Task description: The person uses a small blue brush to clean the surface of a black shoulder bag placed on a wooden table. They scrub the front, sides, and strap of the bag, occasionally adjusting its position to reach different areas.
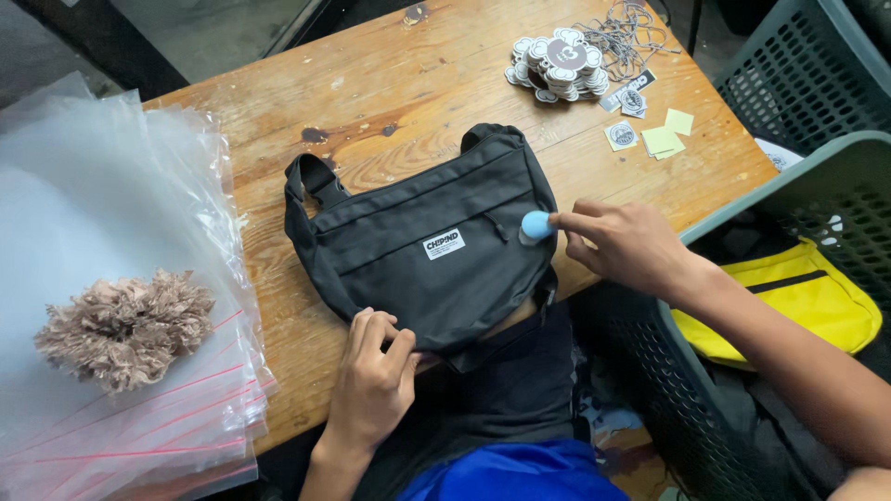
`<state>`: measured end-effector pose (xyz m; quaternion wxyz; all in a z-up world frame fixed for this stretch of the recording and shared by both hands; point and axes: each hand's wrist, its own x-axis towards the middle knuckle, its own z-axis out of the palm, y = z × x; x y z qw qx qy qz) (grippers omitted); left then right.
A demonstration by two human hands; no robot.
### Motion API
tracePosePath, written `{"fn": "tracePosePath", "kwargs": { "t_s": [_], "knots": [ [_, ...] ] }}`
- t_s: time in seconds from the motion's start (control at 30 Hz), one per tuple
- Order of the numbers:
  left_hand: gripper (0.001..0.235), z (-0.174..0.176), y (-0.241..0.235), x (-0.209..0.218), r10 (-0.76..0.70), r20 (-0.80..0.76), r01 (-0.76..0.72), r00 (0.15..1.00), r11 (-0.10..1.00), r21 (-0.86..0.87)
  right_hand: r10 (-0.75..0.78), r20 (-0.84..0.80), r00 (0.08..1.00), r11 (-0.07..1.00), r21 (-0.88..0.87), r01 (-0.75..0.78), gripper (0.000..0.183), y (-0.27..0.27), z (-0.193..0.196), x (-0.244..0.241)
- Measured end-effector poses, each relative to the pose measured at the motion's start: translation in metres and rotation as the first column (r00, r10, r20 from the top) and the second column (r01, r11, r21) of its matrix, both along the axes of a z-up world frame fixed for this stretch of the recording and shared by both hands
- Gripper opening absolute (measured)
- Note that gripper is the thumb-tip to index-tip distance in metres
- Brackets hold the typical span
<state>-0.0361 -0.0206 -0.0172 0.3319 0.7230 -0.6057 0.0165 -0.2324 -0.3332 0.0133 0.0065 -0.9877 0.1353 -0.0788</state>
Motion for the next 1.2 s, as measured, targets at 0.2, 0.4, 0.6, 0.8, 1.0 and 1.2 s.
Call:
{"fn": "tracePosePath", "kwargs": {
  "t_s": [0.2,0.4,0.6,0.8,1.0,1.2],
  "knots": [
    [0.022,0.022,0.011,0.004,-0.06,-0.118,0.05,0.991,0.995,-0.088,-0.1,0.109,0.989,0.937,-0.323,0.13,0.018,-0.007,0.01,0.034],
    [0.045,0.022,0.03,0.028,0.12,0.141,-0.119,0.983,0.993,-0.017,-0.013,0.19,0.982,0.987,0.161,-0.018,0.03,0.058,0.031,0.077],
    [0.014,0.011,0.029,0.025,0.174,0.056,-0.176,0.983,0.984,0.027,0.125,0.003,0.992,0.818,0.566,-0.105,0.03,0.118,0.041,0.126],
    [0.016,-0.014,0.028,0.016,0.313,0.062,-0.305,0.948,0.945,-0.117,0.292,0.092,0.952,0.688,0.672,-0.276,0.015,0.139,0.022,0.153],
    [0.015,-0.029,0.028,0.007,0.403,0.12,-0.378,0.907,0.907,-0.186,0.34,-0.019,0.94,0.609,0.766,-0.205,0.014,0.137,0.033,0.132],
    [0.009,-0.025,0.029,0.007,0.387,0.06,-0.375,0.92,0.915,-0.149,0.41,-0.357,0.839,0.714,0.698,-0.052,0.023,0.101,0.077,0.107]
  ]
}}
